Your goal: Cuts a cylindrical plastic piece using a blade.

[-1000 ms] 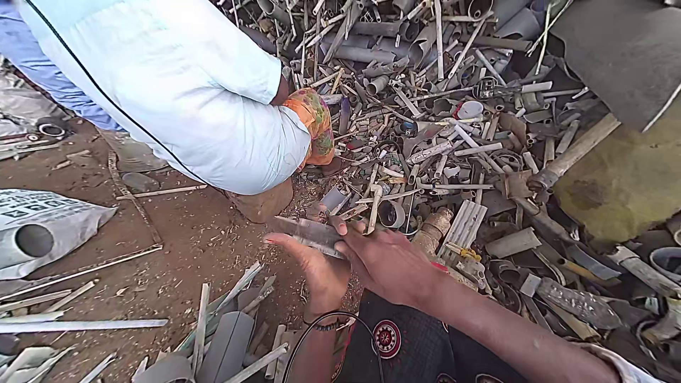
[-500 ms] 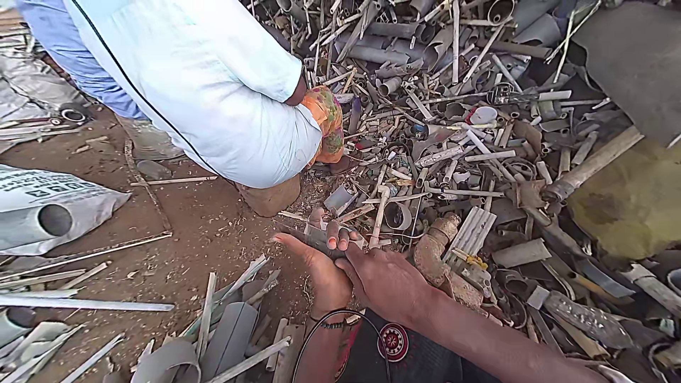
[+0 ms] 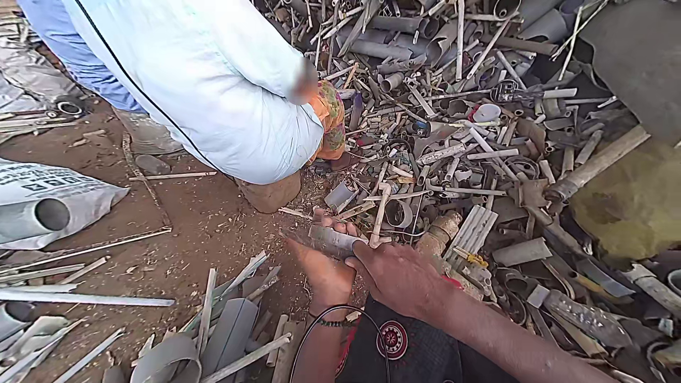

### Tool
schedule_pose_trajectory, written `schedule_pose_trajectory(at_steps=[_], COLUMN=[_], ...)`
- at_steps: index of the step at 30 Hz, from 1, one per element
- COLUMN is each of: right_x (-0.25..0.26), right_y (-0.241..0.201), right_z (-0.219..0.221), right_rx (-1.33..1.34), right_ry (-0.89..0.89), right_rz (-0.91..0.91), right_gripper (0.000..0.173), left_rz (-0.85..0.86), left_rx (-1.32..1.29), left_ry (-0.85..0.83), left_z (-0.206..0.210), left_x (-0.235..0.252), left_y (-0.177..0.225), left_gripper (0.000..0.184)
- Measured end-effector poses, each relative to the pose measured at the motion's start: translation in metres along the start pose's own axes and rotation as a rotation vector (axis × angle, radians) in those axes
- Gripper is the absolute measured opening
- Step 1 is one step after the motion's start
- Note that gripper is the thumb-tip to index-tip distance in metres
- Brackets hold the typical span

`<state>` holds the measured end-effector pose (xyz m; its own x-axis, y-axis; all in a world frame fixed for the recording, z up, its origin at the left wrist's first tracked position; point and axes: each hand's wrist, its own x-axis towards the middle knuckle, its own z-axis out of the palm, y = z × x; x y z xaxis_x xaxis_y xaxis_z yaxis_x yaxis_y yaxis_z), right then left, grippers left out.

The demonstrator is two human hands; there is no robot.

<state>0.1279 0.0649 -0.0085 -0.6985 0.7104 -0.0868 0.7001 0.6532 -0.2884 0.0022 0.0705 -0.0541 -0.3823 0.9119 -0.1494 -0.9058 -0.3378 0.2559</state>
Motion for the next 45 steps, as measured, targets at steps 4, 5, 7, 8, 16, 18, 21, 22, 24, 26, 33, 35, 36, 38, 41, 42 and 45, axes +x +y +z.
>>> schedule_pose_trajectory(at_steps=[4, 5, 7, 8, 16, 18, 21, 22, 24, 26, 33, 35, 36, 38, 41, 42, 45], right_x=[0.002, 0.002, 0.003, 0.003, 0.004, 0.007, 0.007, 0.007, 0.008, 0.01, 0.013, 0.015, 0.016, 0.016, 0.013, 0.013, 0.011], right_y=[0.011, 0.011, 0.008, 0.007, 0.006, 0.004, 0.008, 0.01, 0.01, 0.004, -0.002, 0.003, 0.006, 0.01, 0.008, 0.006, 0.011], right_z=[0.006, 0.01, 0.015, 0.019, 0.007, 0.002, -0.005, -0.004, 0.002, 0.006, 0.008, 0.008, 0.008, 0.006, 0.013, 0.012, 0.002], right_rx=[0.005, -0.021, -0.042, -0.066, 0.001, -0.004, -0.062, -0.068, -0.028, 0.019, 0.03, 0.025, 0.026, 0.044, 0.083, 0.084, 0.111], right_ry=[0.187, 0.183, 0.112, 0.084, 0.054, -0.056, -0.065, -0.03, 0.012, -0.051, -0.164, -0.06, -0.022, -0.042, -0.115, -0.157, -0.135], right_rz=[0.056, 0.052, 0.013, -0.016, 0.124, 0.141, 0.117, 0.119, 0.14, 0.155, 0.111, 0.165, 0.187, 0.19, 0.077, 0.06, 0.062], right_gripper=[0.044, 0.043, 0.043, 0.042, 0.047, 0.046, 0.047, 0.046, 0.046, 0.045, 0.047, 0.046, 0.046, 0.045, 0.046, 0.046, 0.047], left_rz=[-0.022, -0.02, -0.011, -0.013, -0.031, -0.017, -0.014, -0.018, -0.027, -0.019, -0.005, -0.003, -0.013, -0.025, 0.008, -0.004, 0.0], left_rx=[0.014, 0.013, -0.018, -0.035, 0.039, 0.097, 0.156, 0.163, 0.167, 0.164, 0.045, 0.12, 0.145, 0.168, 0.087, 0.031, 0.119], left_ry=[0.034, 0.054, 0.084, 0.079, 0.118, 0.12, 0.127, 0.141, 0.165, 0.21, 0.11, 0.154, 0.163, 0.183, 0.081, 0.032, -0.073], left_z=[0.005, 0.004, -0.001, -0.005, -0.001, -0.005, -0.006, -0.004, -0.001, -0.002, -0.016, -0.008, -0.006, -0.004, -0.016, -0.02, -0.02], left_x=[-0.003, -0.002, 0.001, 0.003, 0.004, 0.007, 0.008, 0.007, 0.005, 0.006, 0.014, 0.012, 0.008, 0.005, 0.011, 0.013, 0.015], left_y=[0.0, 0.0, 0.0, 0.001, 0.004, 0.002, -0.001, -0.002, -0.003, -0.004, -0.003, -0.004, -0.004, -0.005, -0.007, -0.007, -0.006], left_gripper=[0.077, 0.077, 0.076, 0.076, 0.073, 0.077, 0.078, 0.077, 0.075, 0.075, 0.078, 0.076, 0.074, 0.073, 0.079, 0.082, 0.086])
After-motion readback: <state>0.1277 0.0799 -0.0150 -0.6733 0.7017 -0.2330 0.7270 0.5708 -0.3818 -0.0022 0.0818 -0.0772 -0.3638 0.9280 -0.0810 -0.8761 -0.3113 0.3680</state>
